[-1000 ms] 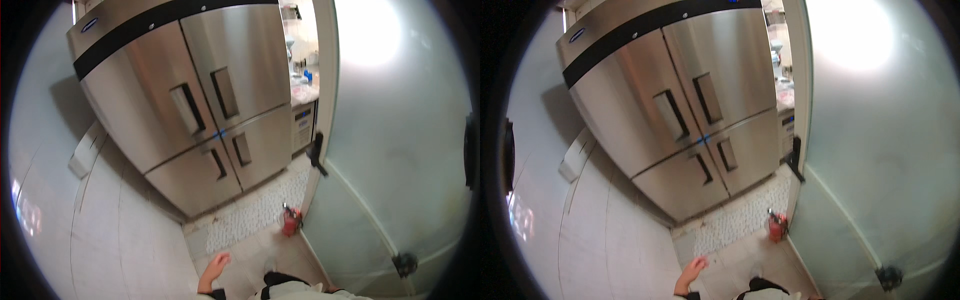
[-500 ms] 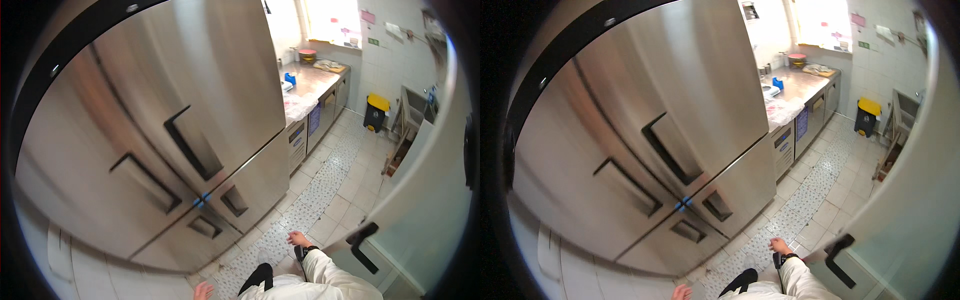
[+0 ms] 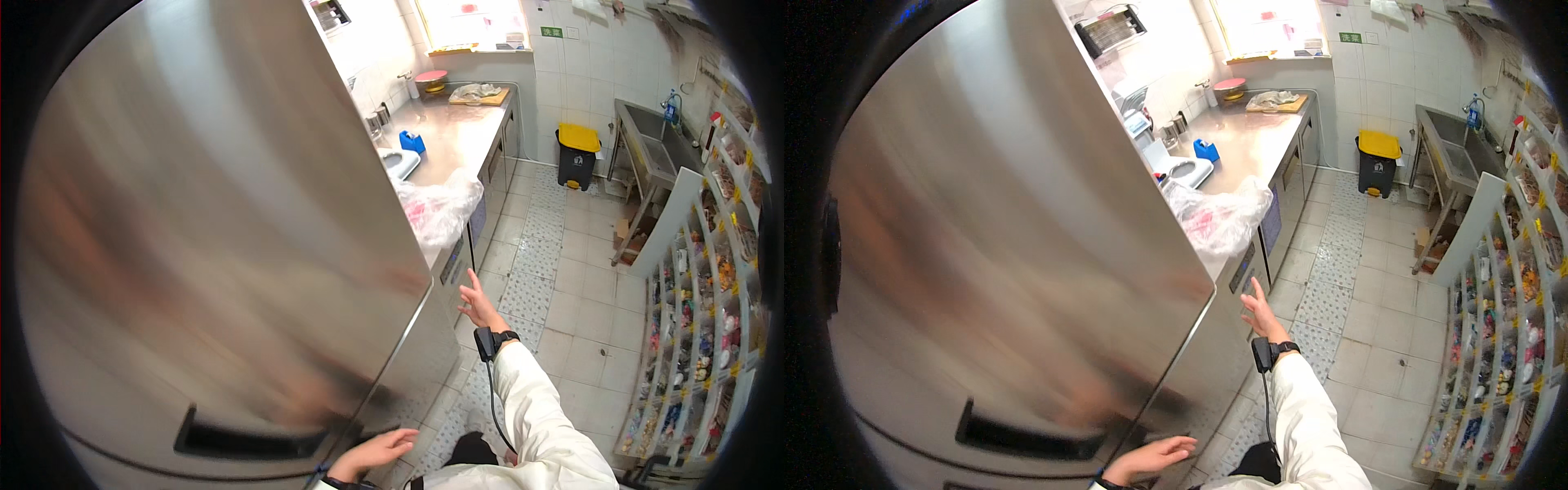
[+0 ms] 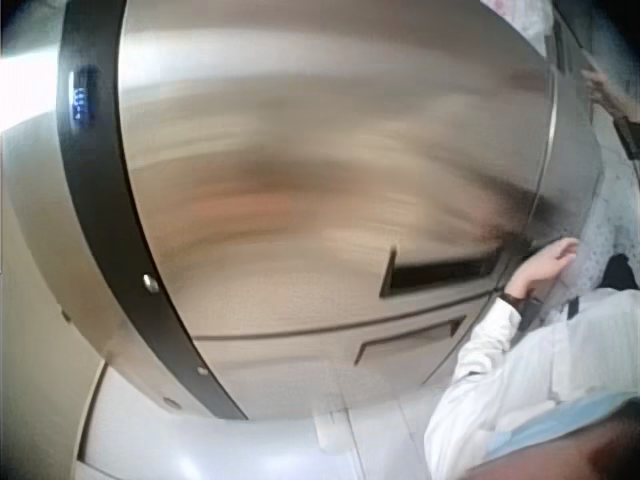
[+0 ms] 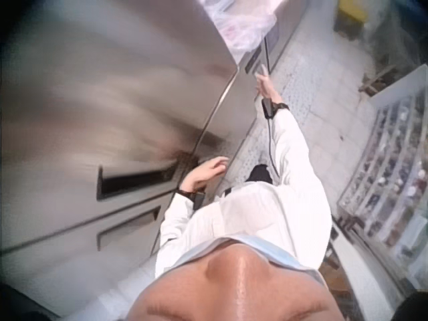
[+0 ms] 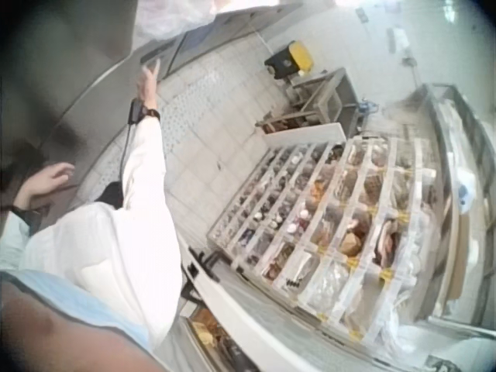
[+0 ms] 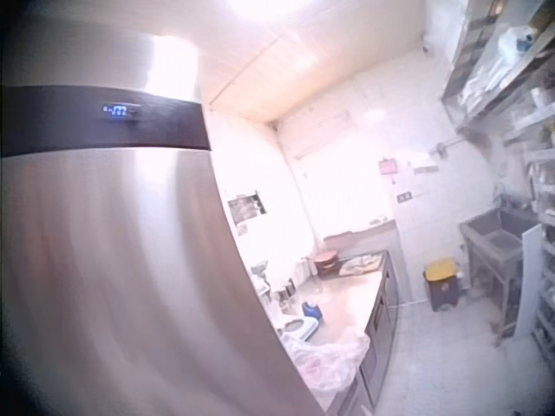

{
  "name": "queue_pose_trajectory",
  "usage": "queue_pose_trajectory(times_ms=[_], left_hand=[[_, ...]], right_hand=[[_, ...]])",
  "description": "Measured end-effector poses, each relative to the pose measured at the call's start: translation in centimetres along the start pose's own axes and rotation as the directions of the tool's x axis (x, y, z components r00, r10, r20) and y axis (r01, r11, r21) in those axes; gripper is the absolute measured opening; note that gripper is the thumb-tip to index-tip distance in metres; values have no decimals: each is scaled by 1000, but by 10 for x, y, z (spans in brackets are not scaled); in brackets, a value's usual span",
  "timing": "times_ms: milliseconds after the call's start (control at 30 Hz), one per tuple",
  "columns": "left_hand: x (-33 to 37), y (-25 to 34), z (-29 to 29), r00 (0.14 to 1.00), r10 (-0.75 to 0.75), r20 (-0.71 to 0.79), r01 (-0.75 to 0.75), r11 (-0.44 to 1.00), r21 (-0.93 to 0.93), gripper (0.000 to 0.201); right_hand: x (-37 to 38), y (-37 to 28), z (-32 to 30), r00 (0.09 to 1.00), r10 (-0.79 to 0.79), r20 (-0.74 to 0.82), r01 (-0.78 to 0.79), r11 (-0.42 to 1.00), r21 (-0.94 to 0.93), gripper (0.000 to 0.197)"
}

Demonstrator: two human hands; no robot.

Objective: The person walks into a back room, places a bowl of noodles on an induction heater to heat them, and then moves the bowl back to a table. They unplug the heater, collect items into a plastic bag, and walk through the shop to drop a trash bag into a box in a storage area.

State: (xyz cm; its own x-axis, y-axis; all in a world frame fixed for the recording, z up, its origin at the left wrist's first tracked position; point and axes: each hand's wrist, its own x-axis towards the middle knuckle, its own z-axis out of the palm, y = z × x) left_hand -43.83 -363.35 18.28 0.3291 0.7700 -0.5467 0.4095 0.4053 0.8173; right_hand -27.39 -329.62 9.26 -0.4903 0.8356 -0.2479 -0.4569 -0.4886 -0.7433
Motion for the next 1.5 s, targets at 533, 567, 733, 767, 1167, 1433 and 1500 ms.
queue_pose_trajectory(times_ms=[533,567,733,767,1167,1433,1500], left_hand=[[12,2,-21,914,-211,-346,-3,850,-527,29],[10,2,-19,921,-205,-331,-1,848,-531,29],[5,-10,-16,936,-63,-347,-87,912,-400,30],[2,-11,-14,924,38,-380,-133,965,-226,35],[-2,-45,100,595,733,330,-664,216,716,70],[-43,-31,262,457,359,814,-844,463,270,50],[-52,-25,306,452,273,849,-852,415,320,48]], right_hand=[[135,-48,37,985,163,-63,-172,838,-518,68],[135,-39,23,999,44,-17,-47,860,-509,62],[49,21,-6,683,-731,2,441,410,-798,43],[-2,25,3,700,-714,3,398,386,-832,43],[-456,153,61,936,109,335,-228,911,342,47],[-671,171,81,744,-554,-373,30,585,-810,37],[-713,157,92,467,-883,-52,-203,-50,-978,81]])
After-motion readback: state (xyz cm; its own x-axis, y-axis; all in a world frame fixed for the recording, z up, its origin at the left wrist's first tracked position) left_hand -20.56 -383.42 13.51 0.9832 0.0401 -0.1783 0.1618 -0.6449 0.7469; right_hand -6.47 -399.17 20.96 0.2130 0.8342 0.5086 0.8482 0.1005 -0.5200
